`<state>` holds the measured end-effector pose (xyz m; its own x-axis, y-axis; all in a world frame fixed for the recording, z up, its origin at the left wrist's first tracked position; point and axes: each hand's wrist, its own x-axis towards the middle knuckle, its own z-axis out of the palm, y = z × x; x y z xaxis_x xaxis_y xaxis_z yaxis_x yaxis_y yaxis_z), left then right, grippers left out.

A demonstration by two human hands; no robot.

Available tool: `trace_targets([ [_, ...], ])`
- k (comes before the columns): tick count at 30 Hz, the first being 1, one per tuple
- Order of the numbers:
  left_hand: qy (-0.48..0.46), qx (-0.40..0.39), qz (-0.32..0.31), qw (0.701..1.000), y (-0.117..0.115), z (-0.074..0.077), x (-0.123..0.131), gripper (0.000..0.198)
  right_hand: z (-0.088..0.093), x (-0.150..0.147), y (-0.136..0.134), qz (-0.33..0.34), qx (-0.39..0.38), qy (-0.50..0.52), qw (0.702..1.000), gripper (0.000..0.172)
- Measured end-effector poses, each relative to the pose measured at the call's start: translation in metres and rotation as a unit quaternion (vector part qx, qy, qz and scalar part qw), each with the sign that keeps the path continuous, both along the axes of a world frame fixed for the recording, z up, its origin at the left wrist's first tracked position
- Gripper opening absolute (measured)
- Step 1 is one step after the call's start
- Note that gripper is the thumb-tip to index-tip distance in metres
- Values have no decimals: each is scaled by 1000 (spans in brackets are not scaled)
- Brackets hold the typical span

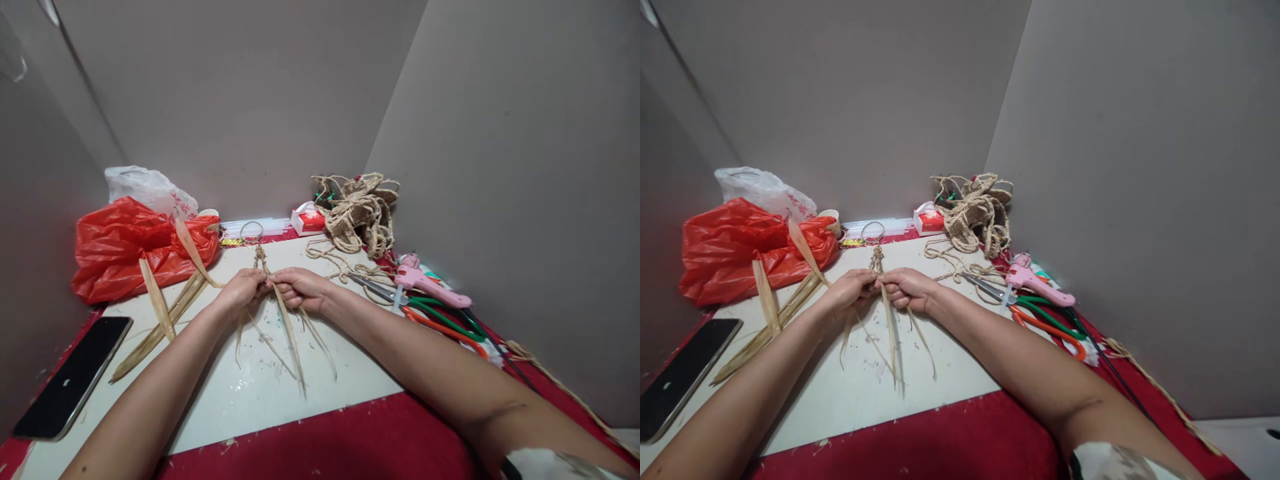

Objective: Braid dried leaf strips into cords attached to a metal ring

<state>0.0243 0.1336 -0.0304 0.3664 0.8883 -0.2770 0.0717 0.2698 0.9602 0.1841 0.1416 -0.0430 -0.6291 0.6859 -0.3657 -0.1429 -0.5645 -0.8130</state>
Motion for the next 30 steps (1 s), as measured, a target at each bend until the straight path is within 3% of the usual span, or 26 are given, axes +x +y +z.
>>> trace_targets([
  [5, 99, 53, -6, 994, 4, 0, -1, 15, 1, 6, 1, 20, 103, -117, 987, 13],
  [10, 137, 66, -16, 988, 3, 0, 0, 17, -1, 8, 0, 40, 246, -233, 940, 20],
  [17, 125, 8, -48, 991, 2, -4, 2, 21, 6, 3, -5, 39, 415, -387, 822, 21],
  [24, 123, 11, -9, 992, 4, -12, 6, 20, 15, 10, -5, 57, 486, -474, 732, 21],
  [27, 126, 26, -1, 992, 4, -14, 6, 20, 20, 11, -8, 52, 493, -479, 724, 21],
  [30, 97, 26, 14, 995, 2, -14, 6, 20, 22, 5, -15, 48, 449, -450, 770, 22],
])
